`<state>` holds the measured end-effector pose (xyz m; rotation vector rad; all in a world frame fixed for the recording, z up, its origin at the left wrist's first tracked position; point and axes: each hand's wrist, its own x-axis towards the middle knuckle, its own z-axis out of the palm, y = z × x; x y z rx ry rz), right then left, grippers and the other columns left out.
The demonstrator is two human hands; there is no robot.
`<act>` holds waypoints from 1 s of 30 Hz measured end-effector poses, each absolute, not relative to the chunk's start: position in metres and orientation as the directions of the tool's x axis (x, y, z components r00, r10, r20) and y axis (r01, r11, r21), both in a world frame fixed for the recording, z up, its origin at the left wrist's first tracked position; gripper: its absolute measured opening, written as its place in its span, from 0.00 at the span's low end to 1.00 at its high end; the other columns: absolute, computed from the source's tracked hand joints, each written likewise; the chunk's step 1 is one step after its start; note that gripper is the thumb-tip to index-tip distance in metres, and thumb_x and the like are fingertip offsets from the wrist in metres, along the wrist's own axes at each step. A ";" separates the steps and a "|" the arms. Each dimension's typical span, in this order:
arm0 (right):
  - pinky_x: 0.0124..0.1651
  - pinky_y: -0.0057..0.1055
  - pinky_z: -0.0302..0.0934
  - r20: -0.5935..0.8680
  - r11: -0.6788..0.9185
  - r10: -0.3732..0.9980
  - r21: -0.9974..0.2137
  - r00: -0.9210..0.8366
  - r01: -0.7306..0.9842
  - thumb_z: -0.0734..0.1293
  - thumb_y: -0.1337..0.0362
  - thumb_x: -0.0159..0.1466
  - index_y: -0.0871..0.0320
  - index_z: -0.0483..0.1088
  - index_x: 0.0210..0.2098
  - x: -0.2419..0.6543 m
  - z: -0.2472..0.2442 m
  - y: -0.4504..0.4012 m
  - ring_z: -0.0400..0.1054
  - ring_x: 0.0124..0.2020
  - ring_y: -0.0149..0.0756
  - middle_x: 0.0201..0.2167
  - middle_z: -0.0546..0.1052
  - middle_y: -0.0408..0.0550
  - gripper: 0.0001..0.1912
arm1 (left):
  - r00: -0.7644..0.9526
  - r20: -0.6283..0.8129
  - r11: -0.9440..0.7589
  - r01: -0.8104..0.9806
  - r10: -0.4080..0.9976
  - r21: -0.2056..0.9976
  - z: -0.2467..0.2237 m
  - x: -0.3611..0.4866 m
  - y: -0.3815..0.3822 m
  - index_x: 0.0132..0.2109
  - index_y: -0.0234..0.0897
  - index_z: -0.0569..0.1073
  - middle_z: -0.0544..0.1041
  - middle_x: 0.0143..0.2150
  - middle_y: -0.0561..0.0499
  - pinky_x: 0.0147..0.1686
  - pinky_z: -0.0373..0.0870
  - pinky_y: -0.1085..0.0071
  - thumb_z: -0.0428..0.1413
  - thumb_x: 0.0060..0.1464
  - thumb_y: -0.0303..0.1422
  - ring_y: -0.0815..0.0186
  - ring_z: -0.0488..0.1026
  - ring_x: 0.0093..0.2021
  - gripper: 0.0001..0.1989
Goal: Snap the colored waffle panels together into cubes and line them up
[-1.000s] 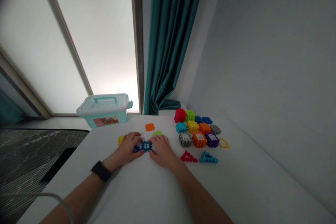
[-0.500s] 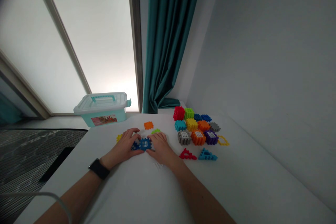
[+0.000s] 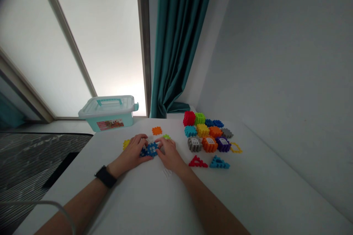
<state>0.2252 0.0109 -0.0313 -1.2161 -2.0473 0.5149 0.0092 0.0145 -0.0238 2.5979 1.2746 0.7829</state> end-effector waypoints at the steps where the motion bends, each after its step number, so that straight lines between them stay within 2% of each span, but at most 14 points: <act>1: 0.55 0.42 0.62 0.354 0.466 0.885 -0.671 -0.304 0.576 0.63 0.69 0.64 0.54 0.69 0.48 0.226 -0.030 0.011 0.71 0.46 0.40 0.40 0.77 0.47 0.13 | 0.510 0.390 -0.634 0.694 0.767 0.341 -0.023 0.010 0.014 0.42 0.39 0.68 0.69 0.55 0.43 0.54 0.67 0.54 0.66 0.51 0.40 0.51 0.68 0.55 0.18; 5: 0.51 0.37 0.66 0.318 0.412 0.908 -0.795 -0.273 0.444 0.60 0.67 0.66 0.55 0.71 0.45 0.227 -0.025 0.012 0.71 0.46 0.39 0.43 0.77 0.48 0.11 | 0.521 0.407 -0.652 0.687 0.750 0.321 -0.019 0.011 0.011 0.45 0.39 0.69 0.69 0.56 0.43 0.56 0.66 0.54 0.65 0.52 0.36 0.51 0.67 0.57 0.16; 10: 0.49 0.37 0.66 0.303 0.398 0.912 -0.816 -0.275 0.420 0.61 0.63 0.67 0.55 0.71 0.45 0.225 -0.021 0.010 0.72 0.45 0.39 0.41 0.77 0.48 0.09 | 0.566 0.421 -0.695 0.662 0.709 0.279 -0.011 0.012 0.006 0.59 0.44 0.67 0.69 0.56 0.44 0.58 0.64 0.54 0.64 0.54 0.34 0.52 0.66 0.57 0.26; 12: 0.45 0.35 0.67 0.287 0.370 0.924 -0.834 -0.252 0.409 0.61 0.62 0.67 0.55 0.68 0.44 0.224 -0.021 0.009 0.72 0.43 0.39 0.39 0.76 0.47 0.08 | 0.589 0.415 -0.711 0.652 0.693 0.263 -0.008 0.012 0.005 0.59 0.46 0.68 0.68 0.57 0.44 0.58 0.64 0.54 0.64 0.55 0.36 0.51 0.66 0.57 0.25; 14: 0.46 0.35 0.67 0.293 0.367 0.927 -0.832 -0.232 0.416 0.62 0.62 0.67 0.55 0.66 0.44 0.224 -0.021 0.008 0.72 0.43 0.39 0.38 0.76 0.46 0.07 | 0.584 0.424 -0.711 0.651 0.693 0.266 -0.008 0.011 0.006 0.56 0.46 0.70 0.68 0.57 0.44 0.58 0.65 0.53 0.64 0.55 0.39 0.51 0.66 0.58 0.23; 17: 0.53 0.39 0.65 0.361 0.440 0.898 -0.756 -0.252 0.485 0.63 0.65 0.65 0.54 0.66 0.49 0.225 -0.018 0.006 0.71 0.48 0.40 0.43 0.75 0.47 0.12 | 0.524 0.465 -0.685 0.661 0.714 0.306 -0.011 0.009 0.008 0.54 0.43 0.71 0.68 0.57 0.43 0.57 0.66 0.53 0.64 0.55 0.42 0.51 0.66 0.57 0.22; 22: 0.62 0.47 0.58 0.467 0.602 0.796 -0.540 -0.386 0.589 0.68 0.63 0.63 0.54 0.62 0.58 0.227 -0.017 0.002 0.65 0.57 0.46 0.54 0.72 0.53 0.24 | 0.428 0.547 -0.663 0.657 0.719 0.358 -0.017 0.004 0.012 0.53 0.39 0.70 0.69 0.55 0.41 0.55 0.67 0.53 0.64 0.55 0.42 0.52 0.68 0.55 0.22; 25: 0.62 0.51 0.58 0.495 0.629 0.772 -0.504 -0.398 0.593 0.69 0.62 0.64 0.52 0.61 0.61 0.227 -0.018 0.002 0.63 0.59 0.49 0.57 0.70 0.54 0.27 | 0.412 0.590 -0.681 0.641 0.695 0.354 -0.018 0.003 0.013 0.53 0.39 0.70 0.69 0.54 0.41 0.54 0.69 0.53 0.63 0.55 0.42 0.52 0.68 0.55 0.22; 30: 0.61 0.51 0.59 0.527 0.653 0.750 -0.494 -0.400 0.575 0.69 0.64 0.63 0.52 0.61 0.60 0.228 -0.017 0.003 0.63 0.58 0.49 0.56 0.69 0.54 0.26 | 0.418 0.633 -0.709 0.632 0.652 0.313 -0.016 0.005 0.012 0.54 0.38 0.70 0.70 0.54 0.41 0.53 0.70 0.54 0.64 0.55 0.41 0.52 0.69 0.54 0.22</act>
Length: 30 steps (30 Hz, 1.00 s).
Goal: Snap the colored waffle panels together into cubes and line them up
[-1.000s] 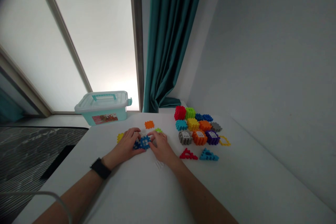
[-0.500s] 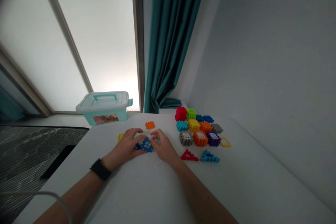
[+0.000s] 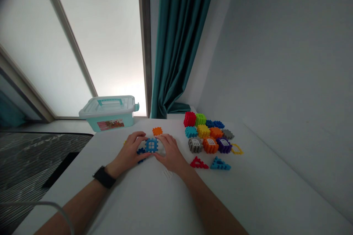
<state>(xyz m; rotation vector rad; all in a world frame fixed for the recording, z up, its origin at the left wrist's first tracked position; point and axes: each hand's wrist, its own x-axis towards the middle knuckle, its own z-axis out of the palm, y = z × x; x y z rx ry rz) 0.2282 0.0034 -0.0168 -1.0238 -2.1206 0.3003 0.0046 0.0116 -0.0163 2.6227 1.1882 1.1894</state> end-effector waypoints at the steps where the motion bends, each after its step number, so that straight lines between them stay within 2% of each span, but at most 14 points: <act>1: 0.61 0.51 0.59 0.532 0.655 0.747 -0.489 -0.399 0.576 0.69 0.64 0.63 0.52 0.61 0.59 0.229 -0.016 0.004 0.63 0.58 0.49 0.56 0.69 0.54 0.26 | 0.423 0.632 -0.710 0.636 0.649 0.303 -0.016 0.005 0.011 0.54 0.39 0.70 0.70 0.54 0.41 0.53 0.69 0.54 0.64 0.54 0.40 0.52 0.69 0.54 0.22; 5: 0.59 0.51 0.61 0.537 0.650 0.748 -0.472 -0.391 0.596 0.69 0.65 0.61 0.54 0.62 0.58 0.229 -0.016 0.003 0.64 0.56 0.49 0.54 0.70 0.55 0.27 | 0.436 0.615 -0.702 0.651 0.657 0.288 -0.014 0.004 0.010 0.55 0.40 0.70 0.71 0.54 0.41 0.54 0.69 0.54 0.65 0.53 0.34 0.52 0.69 0.54 0.24; 14: 0.60 0.52 0.60 0.552 0.674 0.722 -0.423 -0.417 0.605 0.68 0.65 0.63 0.53 0.61 0.60 0.229 -0.019 0.004 0.63 0.58 0.50 0.56 0.70 0.55 0.27 | 0.443 0.600 -0.700 0.648 0.666 0.300 -0.016 0.004 0.012 0.54 0.39 0.70 0.70 0.54 0.41 0.53 0.69 0.53 0.64 0.54 0.37 0.52 0.69 0.53 0.22; 30: 0.60 0.53 0.62 0.566 0.673 0.724 -0.450 -0.395 0.587 0.67 0.67 0.62 0.54 0.59 0.61 0.227 -0.017 0.003 0.63 0.58 0.50 0.56 0.69 0.56 0.29 | 0.403 0.604 -0.677 0.657 0.688 0.333 -0.019 0.004 0.013 0.54 0.41 0.71 0.70 0.54 0.42 0.52 0.69 0.54 0.64 0.54 0.38 0.52 0.69 0.53 0.22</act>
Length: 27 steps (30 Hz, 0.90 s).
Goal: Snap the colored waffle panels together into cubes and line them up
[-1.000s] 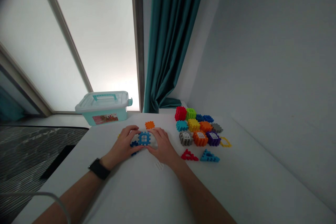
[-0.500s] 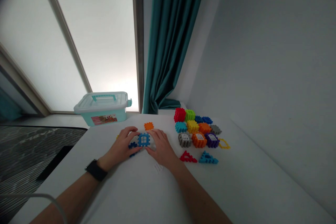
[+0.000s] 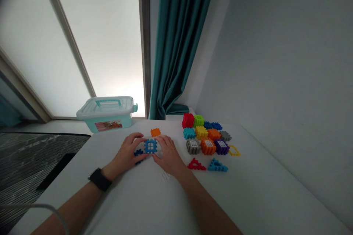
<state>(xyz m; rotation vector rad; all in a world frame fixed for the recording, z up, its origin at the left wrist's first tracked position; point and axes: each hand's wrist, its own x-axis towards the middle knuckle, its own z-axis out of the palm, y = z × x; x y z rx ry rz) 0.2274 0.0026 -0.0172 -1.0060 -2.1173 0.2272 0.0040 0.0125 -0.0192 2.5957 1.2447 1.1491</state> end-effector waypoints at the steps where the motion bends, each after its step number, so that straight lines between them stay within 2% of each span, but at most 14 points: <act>1: 0.61 0.53 0.61 0.575 0.680 0.715 -0.440 -0.397 0.587 0.67 0.66 0.62 0.54 0.59 0.62 0.227 -0.017 0.003 0.62 0.59 0.50 0.57 0.69 0.56 0.29 | 0.399 0.607 -0.676 0.656 0.688 0.336 -0.019 0.004 0.013 0.54 0.41 0.71 0.70 0.54 0.42 0.52 0.69 0.54 0.64 0.54 0.38 0.52 0.69 0.53 0.22; 7: 0.62 0.52 0.60 0.630 0.729 0.656 -0.385 -0.416 0.566 0.65 0.67 0.64 0.53 0.58 0.64 0.227 -0.015 0.002 0.61 0.61 0.48 0.58 0.69 0.55 0.29 | 0.375 0.598 -0.660 0.653 0.708 0.372 -0.021 0.004 0.014 0.55 0.40 0.71 0.70 0.53 0.42 0.51 0.70 0.55 0.63 0.55 0.38 0.53 0.70 0.52 0.21; 27: 0.61 0.51 0.62 0.652 0.743 0.643 -0.403 -0.403 0.534 0.66 0.67 0.64 0.53 0.63 0.58 0.226 -0.011 0.001 0.63 0.60 0.47 0.55 0.73 0.53 0.23 | 0.360 0.583 -0.664 0.582 0.728 0.470 -0.022 0.006 0.014 0.57 0.42 0.70 0.68 0.54 0.43 0.54 0.69 0.54 0.62 0.56 0.38 0.54 0.69 0.54 0.23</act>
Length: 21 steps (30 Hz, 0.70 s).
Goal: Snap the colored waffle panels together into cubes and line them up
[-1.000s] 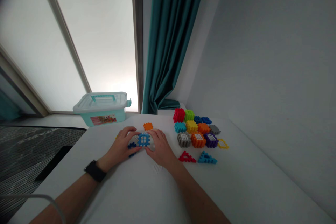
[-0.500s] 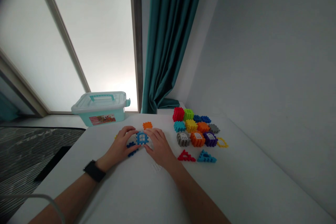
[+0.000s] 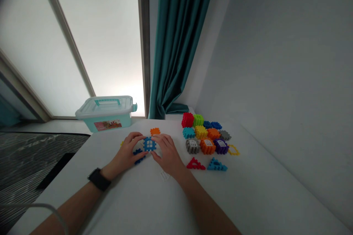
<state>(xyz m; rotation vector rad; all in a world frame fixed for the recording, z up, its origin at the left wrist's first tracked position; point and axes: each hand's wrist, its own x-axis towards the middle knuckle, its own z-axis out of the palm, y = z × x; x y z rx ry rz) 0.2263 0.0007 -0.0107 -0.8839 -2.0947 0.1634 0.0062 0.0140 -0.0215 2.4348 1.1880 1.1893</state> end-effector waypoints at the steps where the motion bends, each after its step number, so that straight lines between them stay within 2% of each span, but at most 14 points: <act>1: 0.61 0.51 0.62 0.652 0.743 0.643 -0.401 -0.403 0.536 0.66 0.67 0.64 0.53 0.64 0.57 0.227 -0.011 0.001 0.63 0.60 0.47 0.55 0.73 0.54 0.22 | 0.354 0.583 -0.660 0.581 0.731 0.476 -0.022 0.006 0.014 0.57 0.42 0.70 0.68 0.54 0.43 0.54 0.69 0.54 0.62 0.56 0.38 0.54 0.69 0.54 0.23; 10: 0.59 0.54 0.63 0.631 0.741 0.643 -0.371 -0.433 0.560 0.66 0.66 0.65 0.52 0.68 0.52 0.230 -0.006 0.000 0.64 0.59 0.48 0.55 0.73 0.53 0.15 | 0.304 0.580 -0.637 0.546 0.756 0.544 -0.017 0.007 0.008 0.56 0.44 0.72 0.67 0.55 0.43 0.56 0.69 0.53 0.64 0.54 0.38 0.53 0.68 0.55 0.22; 15: 0.59 0.53 0.62 0.652 0.762 0.607 -0.315 -0.455 0.566 0.65 0.66 0.67 0.50 0.70 0.52 0.237 0.001 -0.001 0.64 0.59 0.48 0.56 0.73 0.53 0.14 | 0.296 0.515 -0.593 0.446 0.804 0.670 -0.008 0.009 0.005 0.52 0.42 0.74 0.68 0.54 0.44 0.58 0.68 0.55 0.64 0.54 0.37 0.56 0.69 0.55 0.19; 19: 0.58 0.50 0.63 0.683 0.780 0.588 -0.337 -0.432 0.528 0.64 0.66 0.68 0.50 0.73 0.45 0.237 0.005 -0.003 0.67 0.56 0.45 0.51 0.76 0.51 0.08 | 0.408 0.392 -0.536 0.342 0.824 0.772 -0.001 0.009 0.006 0.45 0.40 0.76 0.73 0.48 0.46 0.55 0.69 0.60 0.58 0.60 0.39 0.59 0.72 0.50 0.10; 21: 0.57 0.48 0.64 0.681 0.760 0.622 -0.410 -0.385 0.504 0.65 0.65 0.68 0.52 0.73 0.41 0.234 0.006 -0.004 0.68 0.54 0.44 0.47 0.77 0.51 0.05 | 0.464 0.353 -0.520 0.304 0.812 0.798 0.001 0.009 0.007 0.41 0.39 0.77 0.74 0.46 0.46 0.52 0.71 0.62 0.53 0.64 0.41 0.60 0.73 0.48 0.12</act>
